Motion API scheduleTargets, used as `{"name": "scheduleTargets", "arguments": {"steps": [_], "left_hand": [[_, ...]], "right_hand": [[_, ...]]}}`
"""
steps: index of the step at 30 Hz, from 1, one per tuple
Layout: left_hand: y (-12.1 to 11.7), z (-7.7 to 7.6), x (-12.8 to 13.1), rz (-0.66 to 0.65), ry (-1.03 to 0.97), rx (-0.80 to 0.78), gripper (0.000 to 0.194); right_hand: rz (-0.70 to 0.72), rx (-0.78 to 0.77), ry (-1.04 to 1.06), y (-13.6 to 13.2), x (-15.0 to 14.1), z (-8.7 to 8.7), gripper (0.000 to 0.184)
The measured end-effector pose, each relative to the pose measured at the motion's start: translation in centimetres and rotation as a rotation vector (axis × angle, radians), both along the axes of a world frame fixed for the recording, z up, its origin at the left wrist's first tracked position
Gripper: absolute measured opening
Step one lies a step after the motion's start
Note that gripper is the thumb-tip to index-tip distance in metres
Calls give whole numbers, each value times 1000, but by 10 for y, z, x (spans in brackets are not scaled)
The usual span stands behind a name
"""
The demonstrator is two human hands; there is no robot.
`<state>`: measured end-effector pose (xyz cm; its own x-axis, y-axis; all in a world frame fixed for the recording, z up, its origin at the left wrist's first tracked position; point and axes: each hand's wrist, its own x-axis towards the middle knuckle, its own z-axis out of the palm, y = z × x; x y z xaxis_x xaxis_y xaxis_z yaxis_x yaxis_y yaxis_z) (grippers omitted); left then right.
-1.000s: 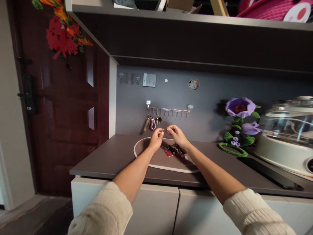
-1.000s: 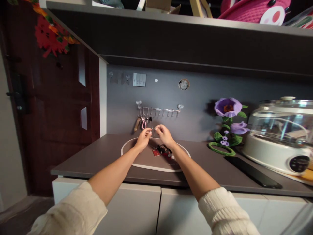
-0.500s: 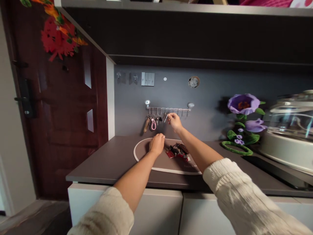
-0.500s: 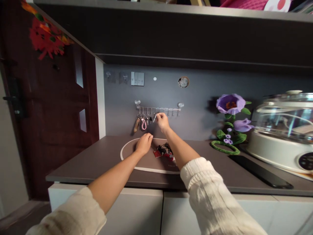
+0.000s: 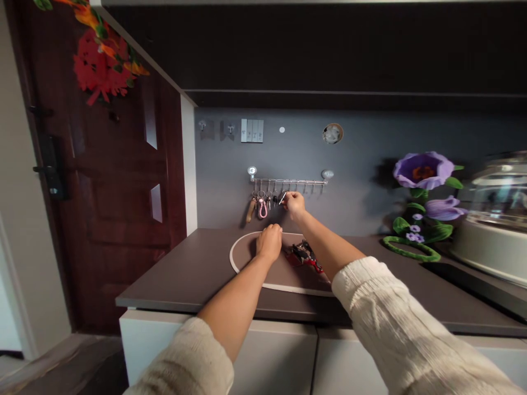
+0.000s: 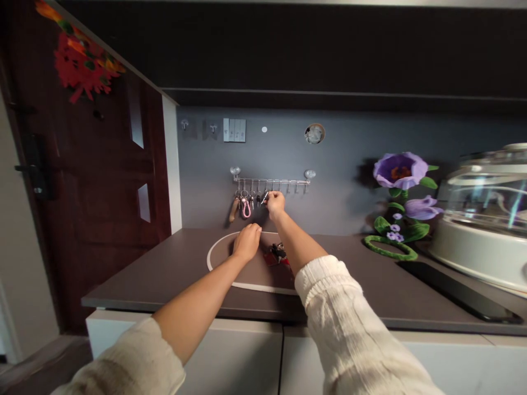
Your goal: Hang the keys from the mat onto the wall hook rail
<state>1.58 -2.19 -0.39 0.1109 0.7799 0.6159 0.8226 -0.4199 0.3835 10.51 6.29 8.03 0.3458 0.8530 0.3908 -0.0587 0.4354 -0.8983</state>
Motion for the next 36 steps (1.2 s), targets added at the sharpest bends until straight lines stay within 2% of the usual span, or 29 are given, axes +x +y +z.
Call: {"name": "scheduleTargets", "arguments": {"steps": [14, 19, 24, 30, 36], "left_hand": [[0, 0, -2, 93, 51, -49, 27], [3, -2, -3, 59, 39, -50, 24], [7, -4, -5, -6, -3, -44, 21], [11, -6, -9, -80, -3, -58, 19], [14, -10, -15, -139, 62, -68, 18]], "right_hand": [[-45, -58, -49, 0, 7, -11, 8], [-45, -111, -44, -8, 12, -12, 8], [18, -103, -101, -28, 18, -15, 9], [79, -52, -313, -57, 30, -34, 12], [24, 68, -630, -77, 56, -64, 14]]}}
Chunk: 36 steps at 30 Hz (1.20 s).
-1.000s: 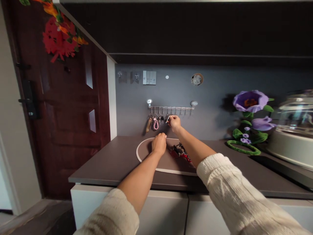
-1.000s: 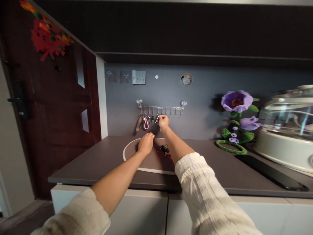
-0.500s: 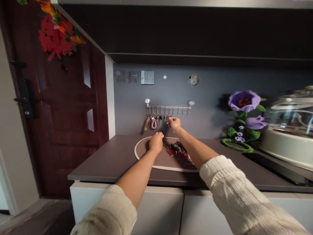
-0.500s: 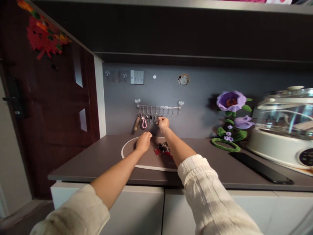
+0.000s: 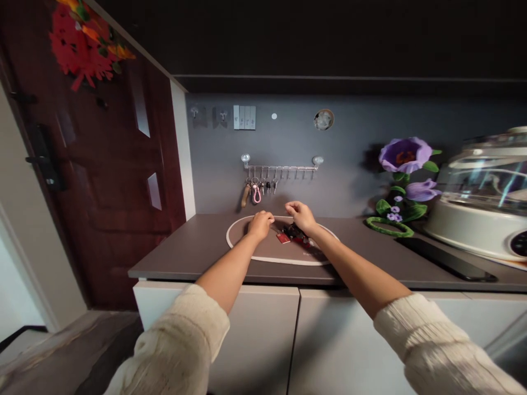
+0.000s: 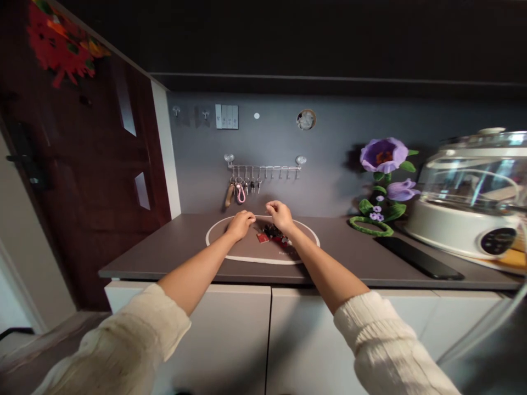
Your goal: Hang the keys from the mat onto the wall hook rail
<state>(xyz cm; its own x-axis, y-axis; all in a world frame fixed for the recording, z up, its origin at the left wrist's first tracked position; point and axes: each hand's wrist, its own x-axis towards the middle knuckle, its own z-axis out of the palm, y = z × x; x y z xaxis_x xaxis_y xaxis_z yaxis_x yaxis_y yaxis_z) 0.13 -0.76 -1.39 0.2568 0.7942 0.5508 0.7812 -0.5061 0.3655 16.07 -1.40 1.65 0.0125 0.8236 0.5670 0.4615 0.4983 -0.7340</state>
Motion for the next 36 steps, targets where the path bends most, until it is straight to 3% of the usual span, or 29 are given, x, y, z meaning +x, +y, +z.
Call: {"name": "scheduleTargets", "arguments": {"steps": [5, 12, 36], "left_hand": [[-2, -1, -3, -52, 84, 16, 16], [-14, 4, -3, -126, 223, 8, 18], [-20, 9, 12, -205, 362, 14, 20]], "right_hand": [[-72, 70, -258, -14, 17, -14, 16], [-136, 114, -536, -19, 18, -12, 18], [-206, 77, -556, -10, 18, -17, 21]]}}
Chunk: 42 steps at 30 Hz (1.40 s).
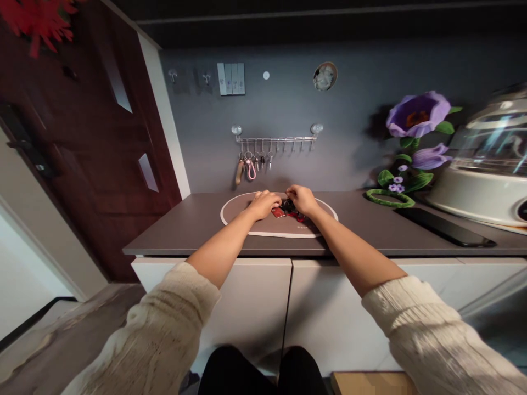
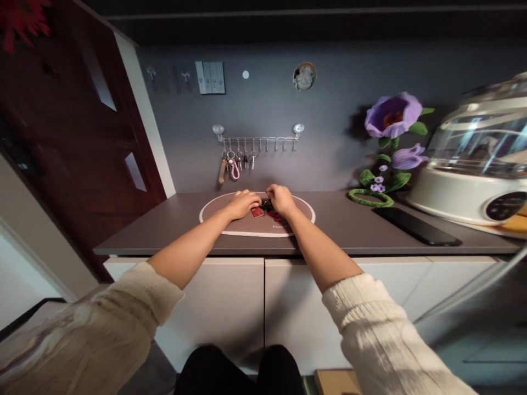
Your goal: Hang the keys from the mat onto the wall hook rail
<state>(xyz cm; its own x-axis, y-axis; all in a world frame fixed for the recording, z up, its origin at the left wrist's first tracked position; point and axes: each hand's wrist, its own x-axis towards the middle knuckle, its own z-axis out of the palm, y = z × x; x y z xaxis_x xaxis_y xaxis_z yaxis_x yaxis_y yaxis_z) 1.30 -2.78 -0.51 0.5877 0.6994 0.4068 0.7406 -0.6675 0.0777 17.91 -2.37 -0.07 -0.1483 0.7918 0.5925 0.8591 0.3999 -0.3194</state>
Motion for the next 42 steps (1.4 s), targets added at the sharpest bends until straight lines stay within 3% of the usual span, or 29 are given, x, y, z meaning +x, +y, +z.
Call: {"name": "scheduleTargets", "arguments": {"steps": [6, 27, 42], "left_hand": [[-7, 2, 3, 52, 54, 37, 27], [-3, 1, 3, 89, -6, -14, 12], [1, 7, 1, 169, -371, -80, 15]], "right_hand": [[-18, -5, -3, -3, -3, 3, 21], [-19, -12, 36, -3, -3, 3, 21], [-7, -22, 50, -6, -5, 6, 19]]}}
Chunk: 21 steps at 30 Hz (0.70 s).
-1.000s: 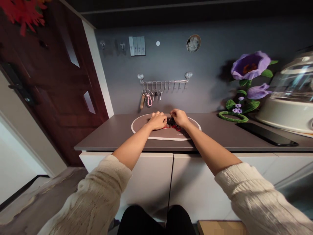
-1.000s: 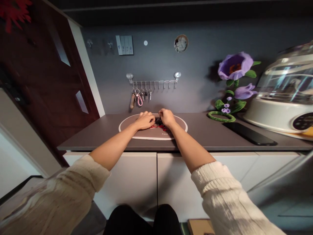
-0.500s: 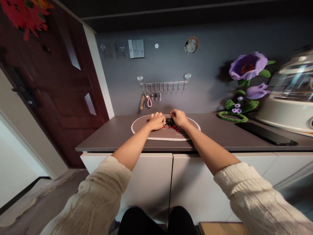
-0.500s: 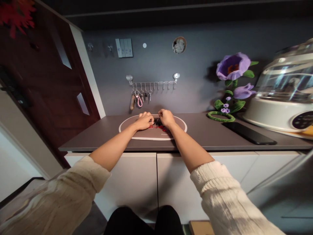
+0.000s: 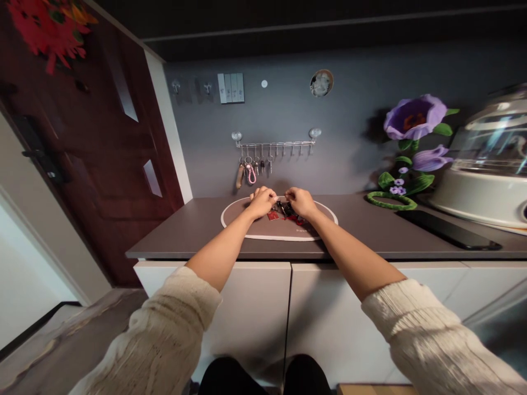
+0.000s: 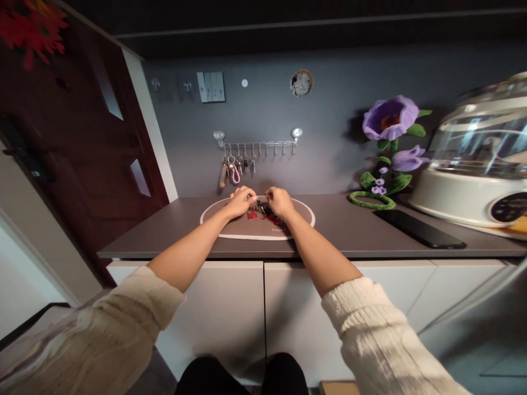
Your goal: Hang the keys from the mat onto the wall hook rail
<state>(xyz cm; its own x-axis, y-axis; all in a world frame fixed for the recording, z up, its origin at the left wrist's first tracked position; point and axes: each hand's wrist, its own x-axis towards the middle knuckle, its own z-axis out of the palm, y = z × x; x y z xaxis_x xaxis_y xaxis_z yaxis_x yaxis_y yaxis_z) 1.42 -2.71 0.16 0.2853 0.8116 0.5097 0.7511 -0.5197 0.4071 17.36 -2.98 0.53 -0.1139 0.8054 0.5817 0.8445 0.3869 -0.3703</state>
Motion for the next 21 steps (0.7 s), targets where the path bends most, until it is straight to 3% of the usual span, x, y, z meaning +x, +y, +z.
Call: {"name": "scheduleTargets", "arguments": {"steps": [7, 13, 18, 21], "left_hand": [[11, -1, 1, -50, -350, -57, 14], [8, 3, 4, -189, -647, -206, 15], [10, -1, 6, -314, -889, -288, 9], [12, -5, 8, -387, -990, -324, 16]], "right_hand": [[161, -49, 269, -4, -5, 2, 15], [387, -147, 509, -4, -8, 4, 17], [486, -169, 652, -3, -9, 4, 21], [505, -185, 688, -3, -8, 3, 24]]}}
